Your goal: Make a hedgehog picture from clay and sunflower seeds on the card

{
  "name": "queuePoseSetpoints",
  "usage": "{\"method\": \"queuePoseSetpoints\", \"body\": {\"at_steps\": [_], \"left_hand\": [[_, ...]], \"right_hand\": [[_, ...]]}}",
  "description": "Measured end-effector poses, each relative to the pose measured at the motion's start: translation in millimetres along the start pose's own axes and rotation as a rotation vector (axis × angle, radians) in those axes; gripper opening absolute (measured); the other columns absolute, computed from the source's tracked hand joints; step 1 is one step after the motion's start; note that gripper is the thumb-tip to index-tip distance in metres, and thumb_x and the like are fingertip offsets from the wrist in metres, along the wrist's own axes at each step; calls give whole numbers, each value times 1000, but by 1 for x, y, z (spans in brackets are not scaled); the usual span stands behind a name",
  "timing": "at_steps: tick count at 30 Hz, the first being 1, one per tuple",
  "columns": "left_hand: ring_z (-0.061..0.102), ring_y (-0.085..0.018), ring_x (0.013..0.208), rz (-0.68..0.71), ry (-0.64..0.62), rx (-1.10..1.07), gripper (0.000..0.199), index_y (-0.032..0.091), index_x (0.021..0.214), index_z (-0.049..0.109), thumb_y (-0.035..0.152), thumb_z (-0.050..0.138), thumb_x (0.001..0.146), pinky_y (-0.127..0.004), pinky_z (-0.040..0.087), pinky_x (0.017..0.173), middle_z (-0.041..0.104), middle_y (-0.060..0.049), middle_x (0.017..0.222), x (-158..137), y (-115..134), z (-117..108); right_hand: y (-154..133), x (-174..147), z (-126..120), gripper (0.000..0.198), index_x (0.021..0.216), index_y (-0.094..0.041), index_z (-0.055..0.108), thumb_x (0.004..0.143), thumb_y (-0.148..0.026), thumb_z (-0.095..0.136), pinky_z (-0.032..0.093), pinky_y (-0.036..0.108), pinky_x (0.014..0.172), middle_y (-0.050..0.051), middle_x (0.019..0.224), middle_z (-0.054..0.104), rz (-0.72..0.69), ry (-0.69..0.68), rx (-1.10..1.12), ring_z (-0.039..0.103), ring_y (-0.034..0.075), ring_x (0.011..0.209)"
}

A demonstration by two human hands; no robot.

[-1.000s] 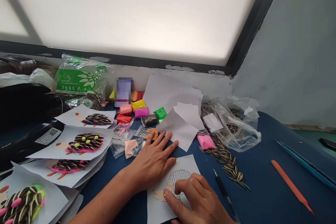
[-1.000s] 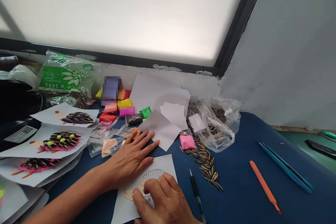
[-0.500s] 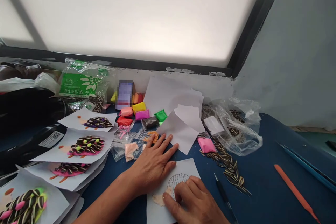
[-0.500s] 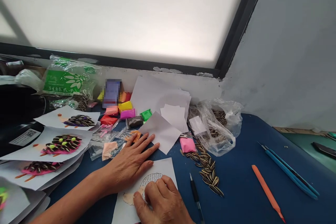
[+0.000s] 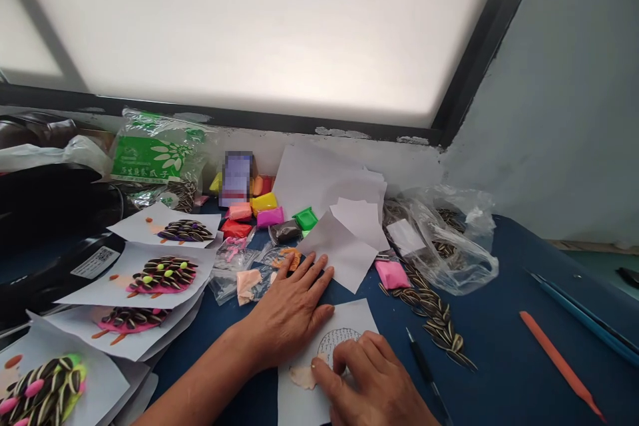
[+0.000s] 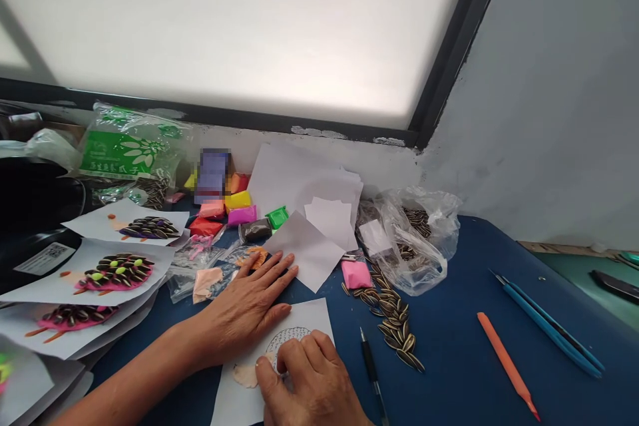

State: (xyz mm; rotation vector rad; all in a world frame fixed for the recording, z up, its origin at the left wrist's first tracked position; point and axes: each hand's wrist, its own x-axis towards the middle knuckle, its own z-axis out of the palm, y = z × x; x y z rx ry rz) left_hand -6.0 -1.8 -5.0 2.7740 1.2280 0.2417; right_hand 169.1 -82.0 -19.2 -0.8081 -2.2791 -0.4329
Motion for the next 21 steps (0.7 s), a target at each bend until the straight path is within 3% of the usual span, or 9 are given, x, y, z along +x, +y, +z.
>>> {"method": "queuePoseSetpoints", "body": {"at_steps": [9, 15, 21], "left_hand": [[20, -29, 146, -7, -28, 20, 57, 22, 149, 32, 51, 26, 101, -55, 13, 117, 26, -9, 157, 1, 1, -2], [21, -30, 146, -2, -14, 5, 57, 21, 149, 34, 50, 28, 100, -56, 13, 117, 27, -10, 157, 0, 0, 0], [20, -30, 146, -8, -36, 6, 57, 20, 149, 33, 49, 28, 101, -56, 13, 117, 26, -11, 157, 0, 3, -5]], "right_hand": [[0, 6, -9, 25, 95, -14, 64, 78, -7, 46, 36, 31, 65, 4, 72, 54, 33, 23, 45, 45, 17, 64], [-4, 5, -9, 19, 79, -16, 62, 76, -6, 46, 35, 30, 62, 1, 64, 48, 9, 63, 44, 39, 15, 57], [-5, 3, -4, 21, 87, -15, 65, 79, -8, 48, 37, 30, 63, 1, 64, 50, -25, 43, 65, 41, 15, 57]]}}
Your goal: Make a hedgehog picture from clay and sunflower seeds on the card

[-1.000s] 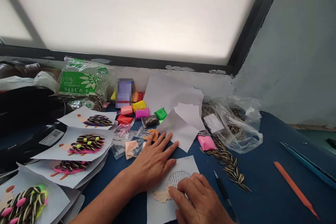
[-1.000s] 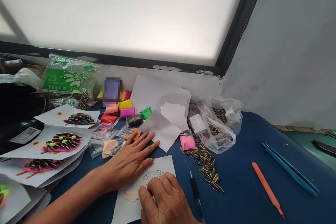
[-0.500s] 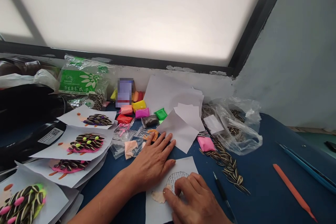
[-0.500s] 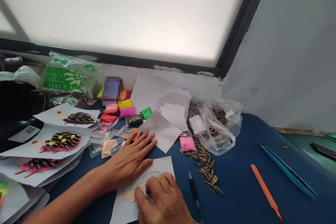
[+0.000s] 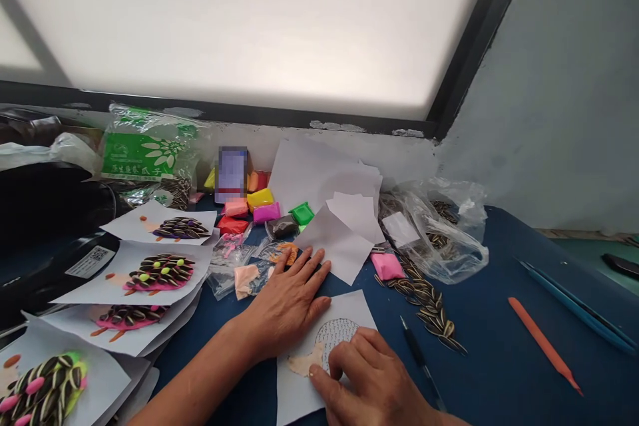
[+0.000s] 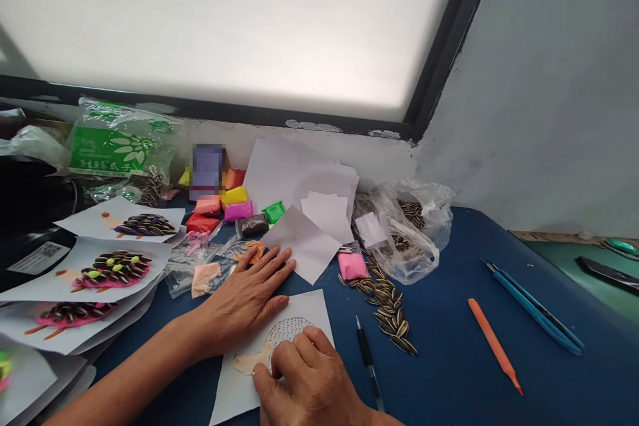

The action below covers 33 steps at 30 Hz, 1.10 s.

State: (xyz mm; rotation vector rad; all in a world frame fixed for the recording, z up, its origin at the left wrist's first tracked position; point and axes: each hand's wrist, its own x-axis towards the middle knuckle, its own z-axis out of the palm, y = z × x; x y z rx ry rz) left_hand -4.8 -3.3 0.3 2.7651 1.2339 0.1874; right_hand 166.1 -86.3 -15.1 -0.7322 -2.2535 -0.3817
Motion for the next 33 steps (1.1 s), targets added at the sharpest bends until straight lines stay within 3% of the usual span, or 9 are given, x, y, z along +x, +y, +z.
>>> {"method": "queuePoseSetpoints", "body": {"at_steps": [10, 18, 23, 28, 33], "left_hand": [[20, -28, 146, 6, 36, 25, 57, 22, 149, 33, 52, 26, 100, -53, 13, 118, 27, -9, 157, 0, -4, 7], [18, -30, 146, -10, -35, 11, 57, 19, 150, 31, 49, 27, 101, -57, 13, 117, 23, -10, 158, 1, 0, 0], [20, -30, 146, 3, 8, 19, 57, 19, 149, 32, 49, 27, 101, -56, 14, 117, 26, -10, 157, 1, -2, 4], [22, -30, 145, 9, 29, 29, 57, 18, 149, 33, 50, 27, 101, -56, 16, 116, 27, -11, 157, 1, -3, 7], [23, -30, 145, 18, 49, 41, 57, 19, 148, 34, 49, 27, 101, -55, 16, 116, 28, -11, 156, 1, -4, 9]], "right_hand": [[-2, -2, 1, 23, 85, -13, 66, 84, -7, 44, 39, 32, 63, 3, 62, 53, -24, -11, 20, 41, 16, 57], [-1, -4, 1, 23, 85, -12, 66, 84, -7, 43, 39, 31, 60, 2, 59, 52, -55, -36, 22, 40, 16, 55], [-2, -3, -5, 24, 92, -12, 64, 84, -6, 42, 39, 33, 63, 3, 62, 56, -10, -34, 10, 44, 17, 56], [0, -2, -5, 25, 81, -14, 62, 77, -3, 40, 37, 32, 63, 2, 60, 54, 47, -70, -35, 44, 17, 55], [2, -4, -5, 27, 91, -12, 64, 79, -4, 41, 38, 32, 62, 2, 62, 54, -13, -47, -43, 44, 16, 56]]}}
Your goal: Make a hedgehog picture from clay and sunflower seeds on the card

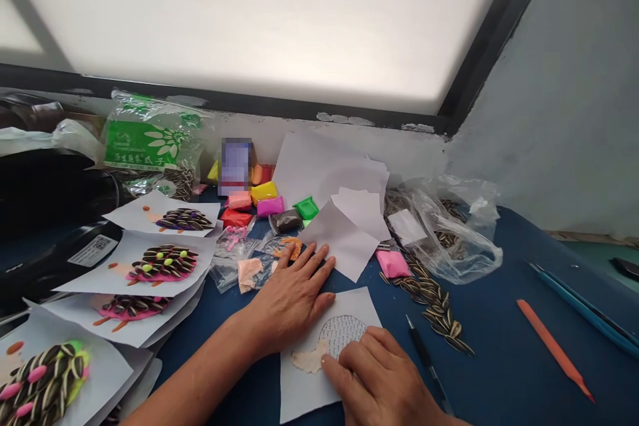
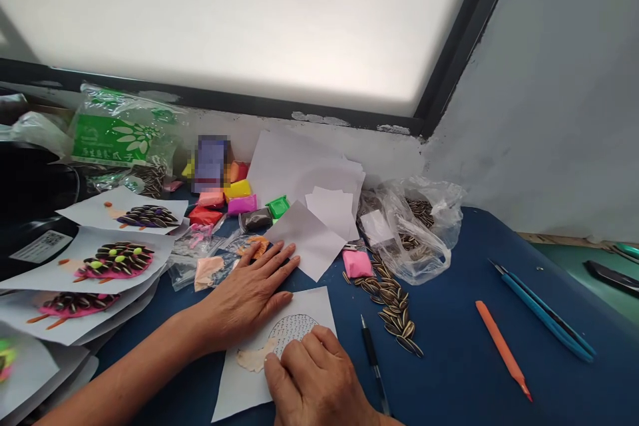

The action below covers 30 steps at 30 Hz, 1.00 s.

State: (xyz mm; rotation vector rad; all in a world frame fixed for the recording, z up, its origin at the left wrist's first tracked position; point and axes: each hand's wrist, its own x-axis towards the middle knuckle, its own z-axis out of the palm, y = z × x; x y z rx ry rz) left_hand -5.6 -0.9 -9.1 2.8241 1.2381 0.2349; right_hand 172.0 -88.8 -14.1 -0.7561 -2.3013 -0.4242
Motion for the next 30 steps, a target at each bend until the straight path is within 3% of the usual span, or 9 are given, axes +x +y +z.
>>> {"method": "queuePoseSetpoints", "body": {"at_steps": [4, 10, 16, 20, 30], "left_hand": [[25, -30, 145, 7, 36, 15, 56, 20, 148, 35, 50, 27, 101, -54, 17, 116, 30, -10, 156, 0, -1, 2], [21, -30, 146, -6, -31, 9, 57, 19, 149, 33, 49, 28, 101, -56, 16, 116, 26, -10, 157, 0, 1, -3], [21, -29, 146, -8, -12, -4, 57, 20, 149, 33, 50, 27, 101, -55, 16, 117, 27, -9, 157, 0, 1, -3], [21, -30, 146, -7, -24, -5, 57, 19, 149, 33, 49, 28, 101, -55, 15, 117, 27, -10, 157, -1, 1, -3], [22, -31, 145, -2, -10, 8, 56, 19, 148, 34, 48, 29, 101, -55, 16, 116, 29, -10, 156, 0, 1, 0]], "right_hand": [[-2, -1, -3, 28, 95, -13, 65, 90, -10, 38, 38, 32, 63, 3, 63, 54, -25, -21, 70, 43, 16, 56], [-3, 0, -1, 35, 87, -15, 65, 98, -15, 33, 36, 32, 62, 2, 63, 51, -19, -27, 156, 40, 15, 57], [-1, 0, 4, 23, 84, -17, 64, 81, -7, 43, 34, 29, 62, 3, 68, 51, 78, -26, 250, 41, 15, 60], [-3, 1, 3, 26, 85, -17, 64, 72, -3, 46, 36, 29, 65, 3, 72, 53, 161, -63, 337, 44, 15, 64], [5, 14, -19, 29, 97, -17, 64, 81, -4, 44, 41, 29, 71, 4, 81, 62, 366, -231, 601, 58, 16, 76]]}}
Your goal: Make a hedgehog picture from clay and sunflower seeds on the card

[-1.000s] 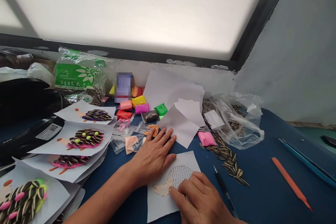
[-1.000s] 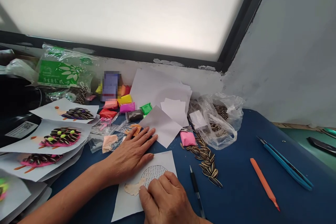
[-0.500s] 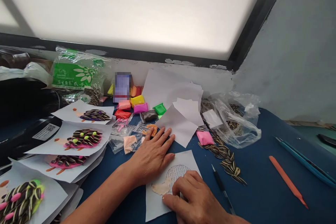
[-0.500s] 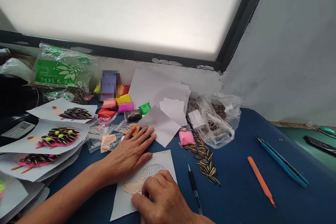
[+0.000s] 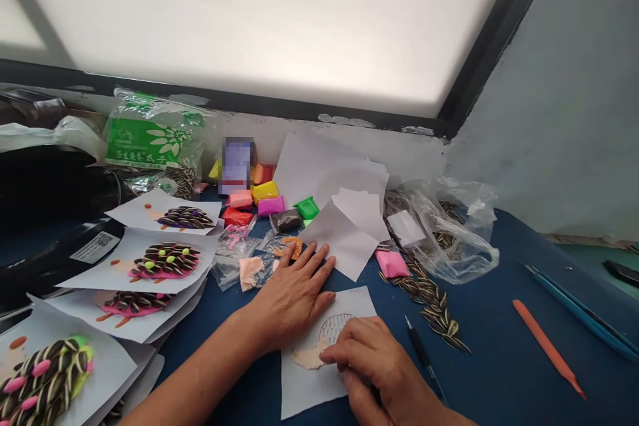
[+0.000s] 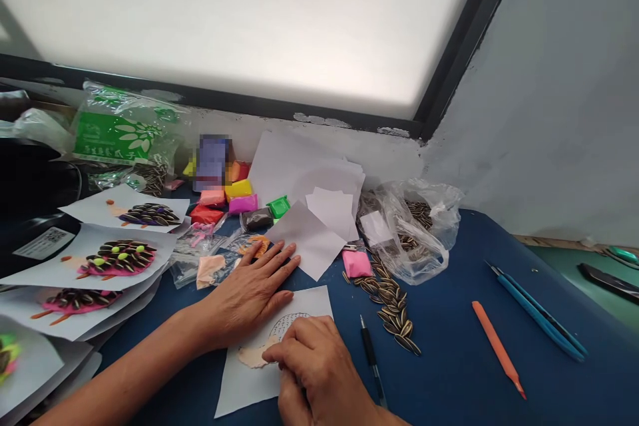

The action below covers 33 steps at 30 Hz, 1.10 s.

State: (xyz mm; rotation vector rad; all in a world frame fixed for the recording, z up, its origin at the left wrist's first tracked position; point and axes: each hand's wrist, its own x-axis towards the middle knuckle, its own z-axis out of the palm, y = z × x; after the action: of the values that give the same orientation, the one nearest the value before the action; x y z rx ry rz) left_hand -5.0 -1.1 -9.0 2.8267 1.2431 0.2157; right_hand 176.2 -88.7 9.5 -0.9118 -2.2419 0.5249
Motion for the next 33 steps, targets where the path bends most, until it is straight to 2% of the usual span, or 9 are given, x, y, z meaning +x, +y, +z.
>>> {"method": "queuePoseSetpoints", "body": {"at_steps": [4, 8, 11, 14, 17, 21, 24, 29, 33], "left_hand": [[24, -30, 145, 11, 55, -13, 55, 19, 147, 36, 48, 28, 101, -55, 15, 116, 31, -11, 156, -1, -1, 2], [24, -31, 145, 11, 46, -18, 54, 19, 147, 36, 47, 31, 101, -56, 17, 116, 30, -12, 156, -2, 0, 0], [23, -31, 145, 6, 42, -24, 54, 20, 148, 35, 45, 33, 100, -56, 17, 116, 27, -13, 157, -1, 0, -1], [21, -31, 146, 19, 65, -30, 52, 22, 147, 36, 45, 34, 101, -56, 17, 116, 28, -11, 157, -1, 0, 0], [21, -31, 146, 52, 115, -15, 49, 23, 143, 43, 45, 36, 100, -56, 16, 116, 35, -9, 155, -1, -1, 0], [32, -29, 142, 88, 150, -36, 42, 23, 137, 50, 41, 39, 99, -54, 17, 117, 46, -9, 147, -2, 0, -3], [36, -27, 139, 107, 170, -81, 40, 24, 135, 51, 38, 39, 100, -52, 17, 118, 50, -7, 144, -3, 1, -4], [37, -28, 138, 102, 166, -92, 40, 24, 136, 50, 37, 39, 100, -53, 17, 118, 50, -7, 144, -3, 1, -4], [37, -27, 138, 97, 175, -94, 40, 25, 137, 50, 38, 39, 100, -53, 17, 118, 49, -6, 145, -3, 1, -2]], "right_hand": [[-1, -1, 2, 26, 92, -17, 64, 83, -4, 43, 41, 28, 70, 4, 79, 62, 6, 4, -8, 58, 16, 75], [-4, 0, 5, 22, 90, -17, 59, 82, -5, 43, 40, 27, 65, 3, 78, 62, 1, 15, -7, 57, 16, 73], [-6, 3, 3, 11, 82, -17, 53, 81, -9, 46, 39, 25, 59, 2, 73, 57, 64, 6, -25, 53, 15, 67], [-5, 3, 0, 10, 77, -18, 49, 82, -10, 46, 39, 23, 57, 1, 71, 56, 88, -17, -58, 51, 14, 64], [0, -1, -1, 15, 82, -17, 55, 87, -8, 44, 43, 23, 61, 4, 76, 58, -35, -15, -165, 52, 14, 68], [8, -8, -3, 21, 102, -15, 63, 89, -9, 48, 48, 29, 66, 10, 87, 61, -300, 65, -419, 54, 18, 72], [10, -7, -6, 18, 104, -16, 64, 92, -14, 50, 50, 32, 68, 10, 86, 63, -423, 37, -477, 55, 18, 71], [8, -4, -8, 20, 107, -18, 64, 97, -21, 47, 48, 31, 63, 7, 76, 62, -424, -38, -514, 52, 17, 63], [10, -6, -5, 25, 110, -17, 62, 98, -30, 45, 48, 33, 66, 8, 79, 62, -408, -71, -530, 53, 19, 67]]}}
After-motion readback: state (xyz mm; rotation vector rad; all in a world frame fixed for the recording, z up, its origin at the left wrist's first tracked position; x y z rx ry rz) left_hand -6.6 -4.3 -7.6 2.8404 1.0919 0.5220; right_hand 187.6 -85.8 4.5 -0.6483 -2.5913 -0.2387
